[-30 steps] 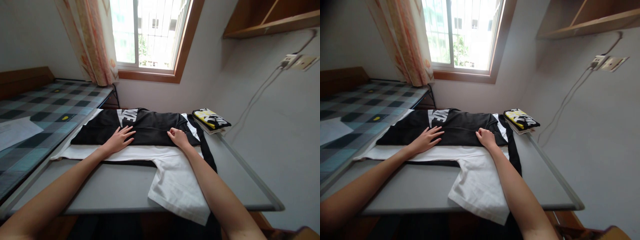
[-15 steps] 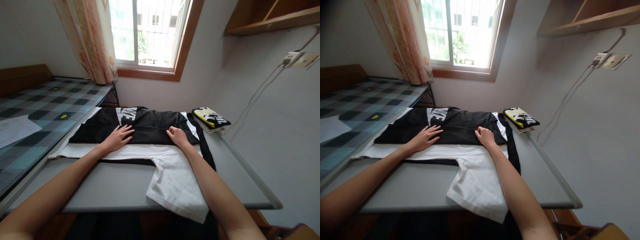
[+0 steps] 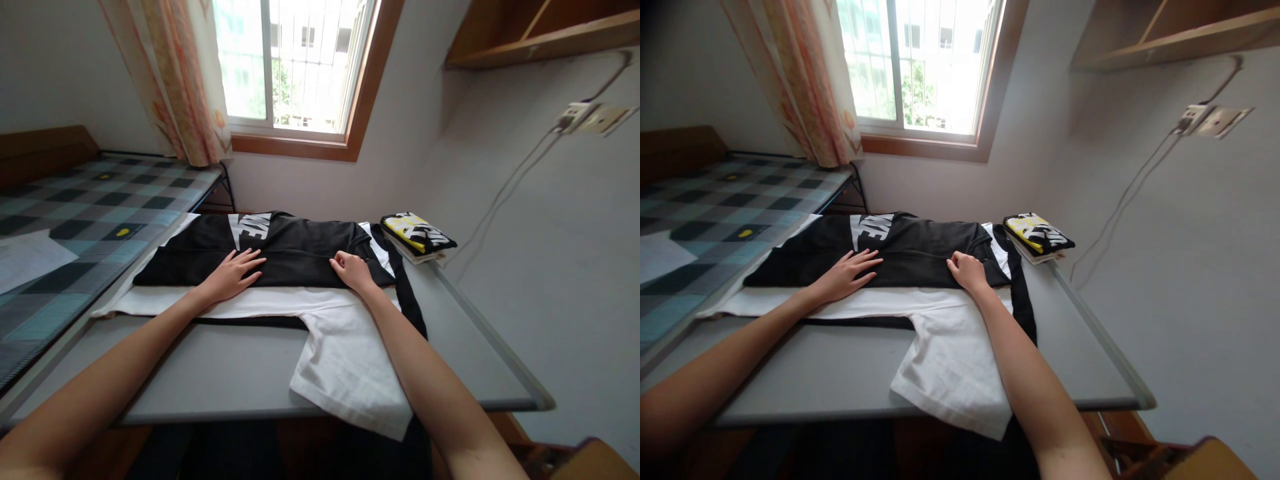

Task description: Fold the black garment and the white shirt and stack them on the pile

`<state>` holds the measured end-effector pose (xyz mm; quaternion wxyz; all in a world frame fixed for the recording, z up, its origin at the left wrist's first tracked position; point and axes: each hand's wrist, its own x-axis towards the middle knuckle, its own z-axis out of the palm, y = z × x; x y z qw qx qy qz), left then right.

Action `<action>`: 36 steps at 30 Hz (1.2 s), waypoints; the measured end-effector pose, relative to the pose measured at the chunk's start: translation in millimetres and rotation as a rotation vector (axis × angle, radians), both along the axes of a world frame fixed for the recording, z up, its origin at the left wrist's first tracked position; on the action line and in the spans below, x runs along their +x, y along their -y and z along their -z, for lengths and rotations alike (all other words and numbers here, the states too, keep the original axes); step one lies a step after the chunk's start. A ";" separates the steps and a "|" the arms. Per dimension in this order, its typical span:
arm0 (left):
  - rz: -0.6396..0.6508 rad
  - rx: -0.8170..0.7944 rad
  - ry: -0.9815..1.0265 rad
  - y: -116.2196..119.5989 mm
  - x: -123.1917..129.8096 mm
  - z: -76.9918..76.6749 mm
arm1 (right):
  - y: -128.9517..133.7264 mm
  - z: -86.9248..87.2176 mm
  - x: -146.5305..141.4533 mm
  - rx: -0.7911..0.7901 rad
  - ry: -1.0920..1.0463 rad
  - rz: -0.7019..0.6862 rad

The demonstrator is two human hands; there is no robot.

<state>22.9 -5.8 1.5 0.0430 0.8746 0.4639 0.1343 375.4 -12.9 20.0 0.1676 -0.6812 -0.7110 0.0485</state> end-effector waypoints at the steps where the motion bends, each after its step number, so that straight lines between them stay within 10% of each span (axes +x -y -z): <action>1: 0.001 -0.001 -0.003 0.1 0.0 -0.2 | -0.1 0.2 0.0 0.000 0.000 0.000; 36: -0.001 0.014 -0.014 -0.9 -1.1 2.6 | -1.0 0.9 0.1 -0.008 -0.009 0.005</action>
